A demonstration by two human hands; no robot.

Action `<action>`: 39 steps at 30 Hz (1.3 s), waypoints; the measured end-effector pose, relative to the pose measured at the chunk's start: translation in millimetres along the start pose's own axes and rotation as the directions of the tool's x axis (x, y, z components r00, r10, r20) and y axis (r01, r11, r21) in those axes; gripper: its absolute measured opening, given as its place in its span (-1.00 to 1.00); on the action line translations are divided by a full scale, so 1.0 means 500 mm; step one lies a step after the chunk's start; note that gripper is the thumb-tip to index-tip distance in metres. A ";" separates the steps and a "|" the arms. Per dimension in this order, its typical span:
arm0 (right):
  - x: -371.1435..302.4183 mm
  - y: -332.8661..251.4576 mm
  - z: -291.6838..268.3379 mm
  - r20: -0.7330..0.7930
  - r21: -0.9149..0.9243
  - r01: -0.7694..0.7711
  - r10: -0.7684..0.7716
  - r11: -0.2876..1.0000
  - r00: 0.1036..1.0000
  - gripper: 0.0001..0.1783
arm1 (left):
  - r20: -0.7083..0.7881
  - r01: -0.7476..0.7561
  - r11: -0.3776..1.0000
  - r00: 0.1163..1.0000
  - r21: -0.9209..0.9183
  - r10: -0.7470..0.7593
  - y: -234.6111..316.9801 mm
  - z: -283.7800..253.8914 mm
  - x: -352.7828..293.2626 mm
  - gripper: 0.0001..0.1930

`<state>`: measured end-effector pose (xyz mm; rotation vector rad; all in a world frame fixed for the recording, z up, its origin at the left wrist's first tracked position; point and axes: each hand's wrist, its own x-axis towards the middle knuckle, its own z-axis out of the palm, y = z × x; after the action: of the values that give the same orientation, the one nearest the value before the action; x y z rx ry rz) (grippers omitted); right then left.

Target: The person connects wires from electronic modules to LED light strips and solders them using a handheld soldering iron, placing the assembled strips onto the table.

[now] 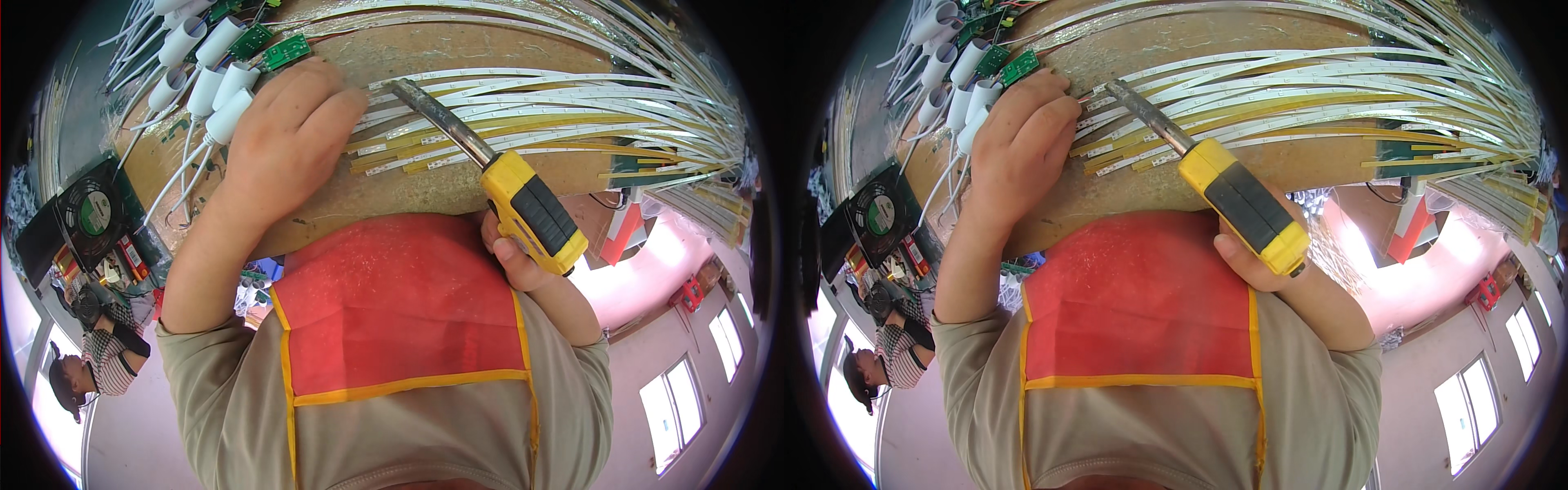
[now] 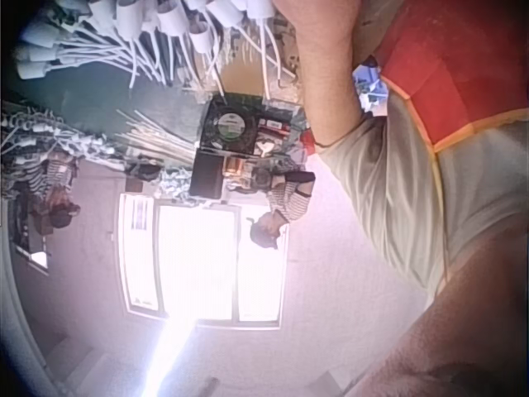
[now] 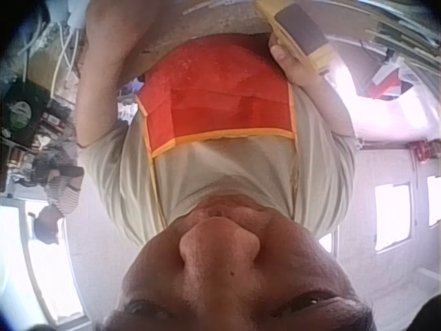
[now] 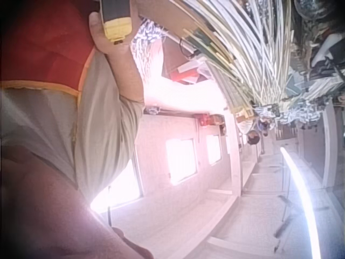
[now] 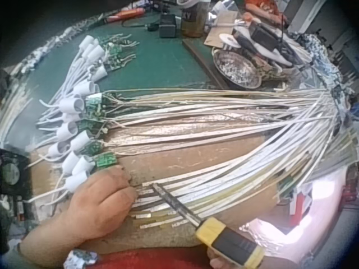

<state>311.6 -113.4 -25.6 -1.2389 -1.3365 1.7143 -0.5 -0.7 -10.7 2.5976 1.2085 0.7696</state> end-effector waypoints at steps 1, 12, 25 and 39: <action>0.000 0.000 0.000 -0.009 0.020 -0.003 0.004 1.000 1.000 -0.64 | 0.012 0.017 1.000 1.000 0.008 -0.017 0.000 -0.001 0.000 -0.74; -0.004 0.004 -0.004 0.006 -0.012 -0.044 0.044 0.999 0.999 -0.63 | 0.020 0.022 0.999 1.000 0.023 -0.023 0.002 0.000 0.000 -0.75; -0.006 0.002 -0.001 -0.019 -0.032 -0.031 0.030 0.999 0.999 -0.61 | 0.035 0.072 0.997 0.997 -0.026 -0.072 0.004 -0.004 0.001 -0.74; -0.002 0.001 -0.003 0.024 -0.053 -0.026 0.027 0.998 0.999 -0.63 | 0.010 -0.056 0.997 0.998 0.052 0.056 -0.009 0.009 -0.003 -0.72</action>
<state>313.1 -113.9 -26.0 -1.2745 -1.3931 1.7278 -1.8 1.2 -16.8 2.6849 1.1740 0.7459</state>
